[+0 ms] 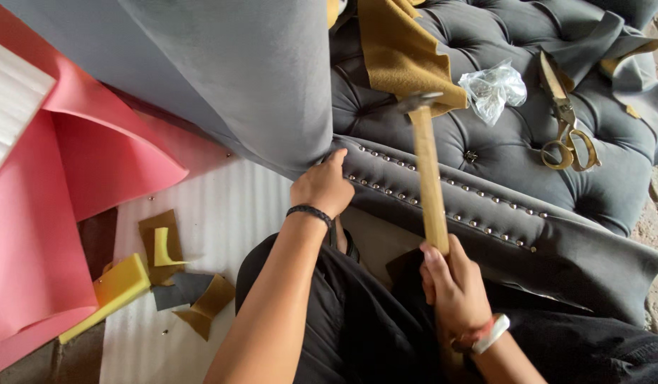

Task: The person sits on the floor beside a tufted upholstered headboard and hammers decorative tacks along its edge using a claw hammer. They trim excess fabric with large shears, fold the fabric over the frame edge, and hammer in more tacks to secure it.

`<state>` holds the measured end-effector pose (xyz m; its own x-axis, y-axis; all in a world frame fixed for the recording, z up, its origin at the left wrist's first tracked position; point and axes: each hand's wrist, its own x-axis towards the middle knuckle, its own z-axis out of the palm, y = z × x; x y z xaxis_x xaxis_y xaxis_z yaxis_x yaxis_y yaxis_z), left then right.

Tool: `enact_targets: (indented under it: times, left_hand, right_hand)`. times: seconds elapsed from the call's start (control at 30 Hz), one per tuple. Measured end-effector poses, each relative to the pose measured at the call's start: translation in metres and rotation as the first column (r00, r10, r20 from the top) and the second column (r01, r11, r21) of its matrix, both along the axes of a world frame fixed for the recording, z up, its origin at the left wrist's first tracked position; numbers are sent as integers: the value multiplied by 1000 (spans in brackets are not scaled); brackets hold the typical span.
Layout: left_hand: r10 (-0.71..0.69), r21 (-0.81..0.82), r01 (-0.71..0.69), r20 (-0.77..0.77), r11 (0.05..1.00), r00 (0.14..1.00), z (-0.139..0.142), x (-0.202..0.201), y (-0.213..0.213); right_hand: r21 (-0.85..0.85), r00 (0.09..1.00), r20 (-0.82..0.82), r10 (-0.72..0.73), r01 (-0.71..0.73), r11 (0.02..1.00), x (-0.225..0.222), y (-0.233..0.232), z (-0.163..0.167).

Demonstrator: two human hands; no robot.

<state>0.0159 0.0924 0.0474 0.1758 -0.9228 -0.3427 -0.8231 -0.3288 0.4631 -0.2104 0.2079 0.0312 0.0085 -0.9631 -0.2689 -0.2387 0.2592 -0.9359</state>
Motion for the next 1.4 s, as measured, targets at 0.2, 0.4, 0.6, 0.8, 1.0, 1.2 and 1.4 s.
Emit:
enact_targets:
  times: [0.2, 0.4, 0.6, 0.8, 1.0, 1.2, 1.4]
  left_hand:
    - [-29, 18, 28, 16, 999, 999, -2, -2, 0]
    - [-46, 48, 44, 40, 998, 998, -4, -2, 1]
    - [-98, 7, 98, 69, 995, 993, -1, -2, 2]
    - [-93, 80, 86, 88, 993, 992, -1, -4, 2]
    - [-109, 143, 94, 96, 985, 989, -2, -6, 0]
    - [-130, 53, 125, 109, 991, 985, -9, -5, 3]
    - [-123, 122, 108, 128, 987, 984, -8, -4, 1]
  right_hand:
    - [381, 975, -159, 153, -82, 921, 0, 2, 1]
    - [-69, 821, -525, 227, -306, 949, 6, -2, 13]
    - [-169, 929, -356, 98, -167, 971, 4, -2, 32]
    - [54, 848, -460, 263, -269, 962, 0, -14, 36]
    - [73, 762, -585, 278, -292, 953, 0, -11, 38]
    - [-383, 923, -380, 68, -223, 896, -2, -7, 41]
    - [-178, 841, -501, 204, -331, 926, -8, -12, 17]
